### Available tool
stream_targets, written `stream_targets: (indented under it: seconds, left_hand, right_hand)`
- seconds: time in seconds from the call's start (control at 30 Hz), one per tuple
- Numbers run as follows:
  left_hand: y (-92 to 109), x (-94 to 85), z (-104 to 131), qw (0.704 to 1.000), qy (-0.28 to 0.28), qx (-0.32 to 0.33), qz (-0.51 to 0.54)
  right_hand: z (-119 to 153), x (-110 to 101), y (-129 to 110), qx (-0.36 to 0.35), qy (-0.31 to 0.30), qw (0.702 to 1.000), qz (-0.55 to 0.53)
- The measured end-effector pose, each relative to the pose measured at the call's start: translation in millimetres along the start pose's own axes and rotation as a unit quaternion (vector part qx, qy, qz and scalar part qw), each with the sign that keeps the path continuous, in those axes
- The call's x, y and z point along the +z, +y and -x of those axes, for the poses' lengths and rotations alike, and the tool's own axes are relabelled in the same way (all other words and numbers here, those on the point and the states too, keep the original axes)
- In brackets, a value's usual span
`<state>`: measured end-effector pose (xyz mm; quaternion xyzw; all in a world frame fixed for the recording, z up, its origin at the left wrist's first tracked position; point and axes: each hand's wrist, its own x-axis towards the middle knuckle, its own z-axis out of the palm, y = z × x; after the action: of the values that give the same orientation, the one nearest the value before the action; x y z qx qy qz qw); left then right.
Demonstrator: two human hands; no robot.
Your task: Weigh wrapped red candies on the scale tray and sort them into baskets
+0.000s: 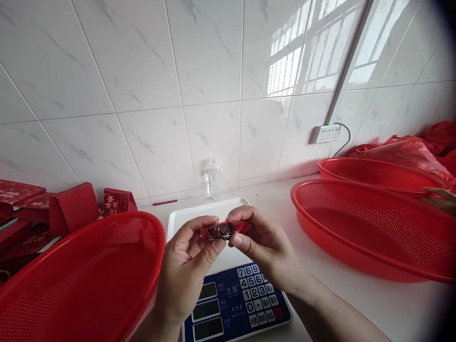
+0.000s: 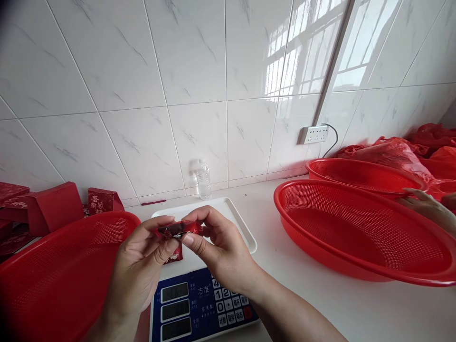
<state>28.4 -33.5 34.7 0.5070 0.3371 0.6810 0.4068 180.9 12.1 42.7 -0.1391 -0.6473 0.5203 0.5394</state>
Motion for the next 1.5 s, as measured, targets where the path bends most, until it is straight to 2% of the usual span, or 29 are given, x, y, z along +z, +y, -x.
stream_targets:
  seconds: [0.1, 0.2, 0.3, 0.47, 0.6, 0.7, 0.8, 0.87, 1.0, 1.13, 1.5]
  left_hand:
    - [-0.8, -0.5, -0.8, 0.998, 0.049, 0.024, 0.023]
    - [-0.6, -2.8, -2.7, 0.996, 0.071, 0.049, 0.028]
    - [0.4, -3.5, -3.8, 0.998, 0.037, 0.045, 0.013]
    - [2.4, 2.6, -2.4, 0.992, -0.097, -0.01, -0.08]
    - [4.7, 5.1, -0.1, 0.986, -0.09, -0.012, -0.139]
    - [7.1, 3.1, 0.7, 0.981, -0.062, 0.025, -0.184]
    - [10.7, 1.1, 1.3, 0.973, -0.075, 0.04, -0.213]
    - [13.8, 1.8, 2.1, 0.97, -0.117, 0.021, -0.212]
    - [19.1, 7.4, 3.3, 0.965, -0.203, -0.022, -0.165]
    - [17.8, 11.0, 2.3, 0.963, -0.245, -0.046, -0.107]
    - [9.9, 1.7, 3.2, 0.953, -0.27, -0.04, -0.132]
  right_hand:
    - [-1.2, -0.1, -1.3, 0.044, -0.016, 0.999, 0.009]
    - [-2.1, 0.7, 0.9, 0.085, -0.057, 0.994, 0.045]
    - [-2.4, 3.2, 5.4, 0.092, -0.072, 0.992, 0.036]
    - [-3.1, 8.1, 7.1, 0.081, -0.078, 0.993, -0.024]
    - [-3.8, 6.0, 4.0, 0.06, -0.078, 0.995, 0.003]
    - [-4.2, -0.8, 2.5, 0.029, -0.031, 0.998, 0.04]
    - [-4.8, -8.7, 1.7, -0.008, 0.016, 0.997, 0.077]
    - [-4.7, -12.4, 1.0, -0.013, -0.018, 0.997, 0.079]
    - [-3.0, -13.8, -2.4, 0.024, -0.166, 0.985, 0.029]
    - [-3.3, -9.5, -8.2, 0.038, -0.243, 0.969, -0.013]
    - [-1.8, -3.0, -7.8, 0.029, -0.23, 0.97, -0.066]
